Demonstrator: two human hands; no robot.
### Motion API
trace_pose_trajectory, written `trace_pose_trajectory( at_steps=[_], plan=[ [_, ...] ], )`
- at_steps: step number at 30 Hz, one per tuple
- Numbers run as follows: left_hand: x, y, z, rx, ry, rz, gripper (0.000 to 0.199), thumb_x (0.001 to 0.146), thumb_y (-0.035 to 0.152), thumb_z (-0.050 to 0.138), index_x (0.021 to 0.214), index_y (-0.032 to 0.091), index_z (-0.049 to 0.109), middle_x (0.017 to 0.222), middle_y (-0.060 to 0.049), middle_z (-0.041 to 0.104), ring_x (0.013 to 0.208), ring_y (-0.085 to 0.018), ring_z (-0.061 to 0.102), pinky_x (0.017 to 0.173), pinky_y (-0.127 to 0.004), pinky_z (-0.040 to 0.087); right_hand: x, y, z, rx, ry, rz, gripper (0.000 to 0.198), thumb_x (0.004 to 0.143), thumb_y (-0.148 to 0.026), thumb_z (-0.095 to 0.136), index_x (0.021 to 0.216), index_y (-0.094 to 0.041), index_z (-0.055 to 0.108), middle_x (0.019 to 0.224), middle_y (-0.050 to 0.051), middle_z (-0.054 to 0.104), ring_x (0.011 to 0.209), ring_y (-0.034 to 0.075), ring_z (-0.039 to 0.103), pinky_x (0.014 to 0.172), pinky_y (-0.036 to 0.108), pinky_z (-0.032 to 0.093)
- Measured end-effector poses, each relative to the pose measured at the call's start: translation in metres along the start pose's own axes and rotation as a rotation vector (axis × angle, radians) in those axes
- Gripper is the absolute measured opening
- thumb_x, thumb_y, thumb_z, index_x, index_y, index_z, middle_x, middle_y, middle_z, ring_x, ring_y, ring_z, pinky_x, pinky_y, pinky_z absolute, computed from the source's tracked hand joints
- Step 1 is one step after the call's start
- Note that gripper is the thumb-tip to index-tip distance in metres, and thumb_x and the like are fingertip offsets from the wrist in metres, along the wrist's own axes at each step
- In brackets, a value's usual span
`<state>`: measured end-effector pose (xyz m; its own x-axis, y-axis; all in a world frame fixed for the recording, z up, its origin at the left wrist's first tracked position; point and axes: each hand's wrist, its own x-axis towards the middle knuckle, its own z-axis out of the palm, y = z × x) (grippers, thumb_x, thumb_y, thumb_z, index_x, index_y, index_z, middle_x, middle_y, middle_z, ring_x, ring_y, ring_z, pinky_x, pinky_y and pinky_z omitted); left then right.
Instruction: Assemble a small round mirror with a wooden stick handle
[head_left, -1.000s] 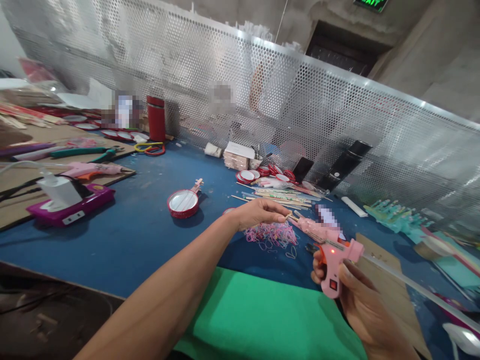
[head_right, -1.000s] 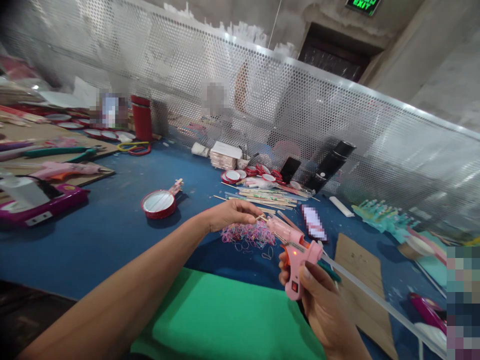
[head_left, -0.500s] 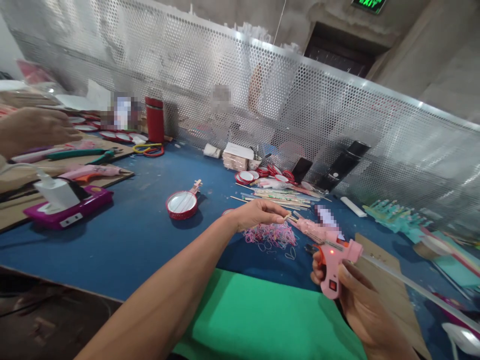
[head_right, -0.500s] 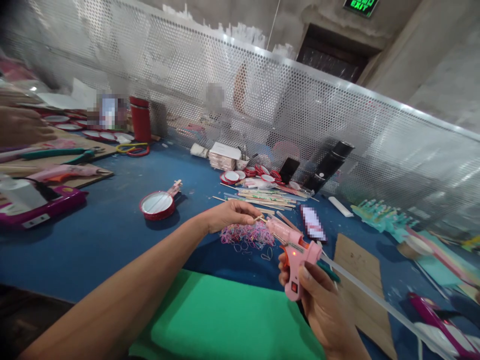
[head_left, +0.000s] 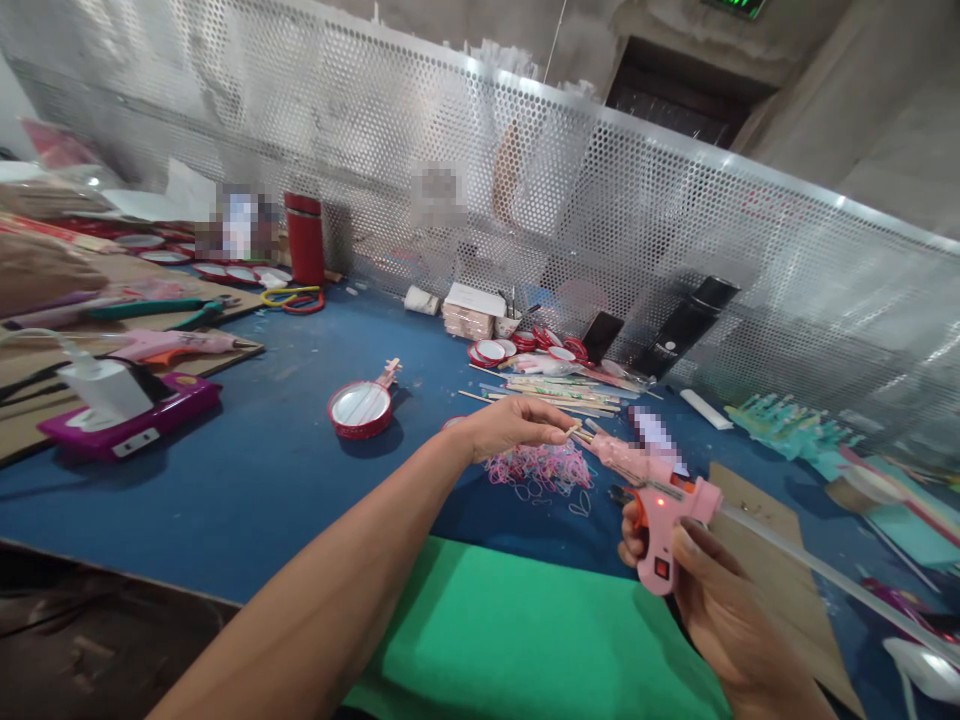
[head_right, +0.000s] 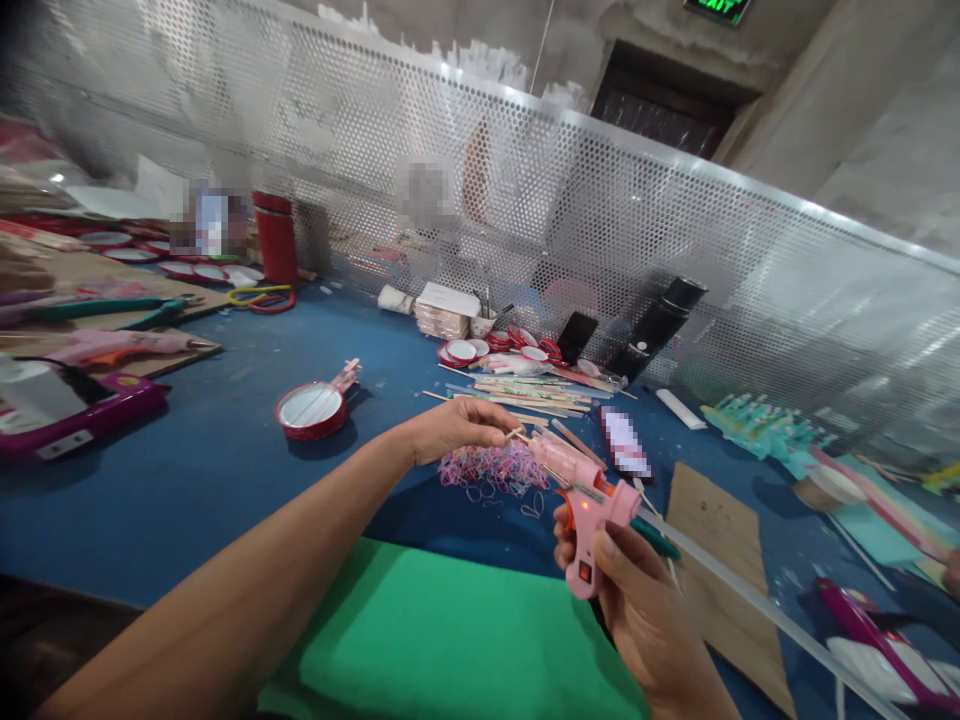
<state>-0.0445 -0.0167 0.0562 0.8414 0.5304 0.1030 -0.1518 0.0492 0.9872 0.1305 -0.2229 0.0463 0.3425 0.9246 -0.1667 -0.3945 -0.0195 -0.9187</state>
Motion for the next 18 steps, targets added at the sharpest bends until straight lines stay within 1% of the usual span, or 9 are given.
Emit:
trace_pose_trajectory(
  at_steps=[4,8,10,12,13,15,16,17,18],
  plan=[
    [0.0,0.0,0.0,0.01,-0.011,0.025,0.029,0.064,0.029,0.076,0.091,0.019,0.072,0.095,-0.004,0.069,0.084,-0.012,0.058,0.083,-0.029,0.043,0.0,0.002,-0.003,0.002,-0.013,0.023,0.037,0.064,-0.037,0.077,0.097,-0.02,0.07,0.093,0.01,0.069,0.076,0.02,0.061,0.069,0.036,0.052],
    [-0.001,0.005,0.0,0.024,-0.023,0.049,0.027,0.066,0.028,0.075,0.091,0.019,0.072,0.095,-0.004,0.069,0.086,-0.012,0.058,0.085,-0.029,0.042,-0.003,0.001,0.0,-0.012,-0.028,0.056,0.035,0.065,-0.038,0.077,0.094,-0.019,0.07,0.091,0.009,0.068,0.074,0.018,0.061,0.069,0.033,0.051],
    [-0.001,0.008,-0.001,0.05,-0.003,0.071,0.027,0.067,0.027,0.074,0.092,0.019,0.072,0.096,-0.004,0.069,0.086,-0.012,0.058,0.086,-0.029,0.042,-0.007,-0.003,0.0,-0.027,-0.008,0.023,0.039,0.063,-0.039,0.078,0.096,-0.019,0.07,0.091,0.008,0.068,0.073,0.018,0.06,0.067,0.032,0.051],
    [-0.001,0.01,-0.002,0.068,0.03,0.082,0.027,0.067,0.028,0.074,0.092,0.018,0.072,0.096,-0.004,0.069,0.085,-0.011,0.058,0.086,-0.028,0.041,-0.011,-0.013,-0.008,-0.089,0.018,-0.035,0.043,0.061,-0.04,0.078,0.098,-0.02,0.069,0.092,0.008,0.067,0.072,0.018,0.059,0.063,0.031,0.05],
    [-0.001,0.01,-0.002,0.066,0.034,0.085,0.027,0.067,0.028,0.074,0.092,0.018,0.072,0.096,-0.004,0.069,0.085,-0.012,0.058,0.086,-0.029,0.041,-0.013,-0.021,-0.015,-0.149,0.036,-0.062,0.044,0.061,-0.041,0.078,0.099,-0.02,0.069,0.092,0.009,0.067,0.071,0.018,0.059,0.061,0.031,0.049],
    [-0.001,0.009,-0.002,0.066,0.026,0.089,0.028,0.066,0.028,0.074,0.092,0.019,0.072,0.097,-0.004,0.069,0.085,-0.012,0.058,0.086,-0.029,0.041,-0.017,-0.04,-0.04,-0.328,0.107,-0.133,0.044,0.062,-0.044,0.076,0.099,-0.021,0.068,0.094,0.009,0.067,0.074,0.021,0.059,0.062,0.032,0.048],
    [0.0,0.008,-0.002,0.066,0.025,0.089,0.028,0.066,0.029,0.074,0.092,0.019,0.072,0.097,-0.004,0.069,0.086,-0.012,0.058,0.087,-0.029,0.041,-0.017,-0.05,-0.057,-0.453,0.163,-0.164,0.045,0.062,-0.044,0.076,0.1,-0.022,0.068,0.094,0.01,0.067,0.078,0.023,0.059,0.066,0.034,0.049],
    [0.0,0.008,-0.001,0.066,0.027,0.088,0.029,0.065,0.029,0.075,0.092,0.018,0.072,0.096,-0.005,0.069,0.086,-0.012,0.058,0.086,-0.029,0.041,-0.016,-0.061,-0.076,-0.62,0.222,-0.227,0.045,0.059,-0.044,0.077,0.098,-0.023,0.069,0.095,0.01,0.067,0.082,0.025,0.06,0.071,0.036,0.049],
    [0.0,0.007,-0.001,0.067,0.032,0.086,0.029,0.065,0.03,0.075,0.091,0.018,0.072,0.096,-0.005,0.069,0.086,-0.013,0.058,0.086,-0.03,0.042,-0.015,-0.071,-0.097,-0.805,0.238,-0.291,0.046,0.057,-0.043,0.078,0.099,-0.025,0.069,0.102,0.01,0.066,0.091,0.027,0.059,0.08,0.038,0.047]
  ],
)
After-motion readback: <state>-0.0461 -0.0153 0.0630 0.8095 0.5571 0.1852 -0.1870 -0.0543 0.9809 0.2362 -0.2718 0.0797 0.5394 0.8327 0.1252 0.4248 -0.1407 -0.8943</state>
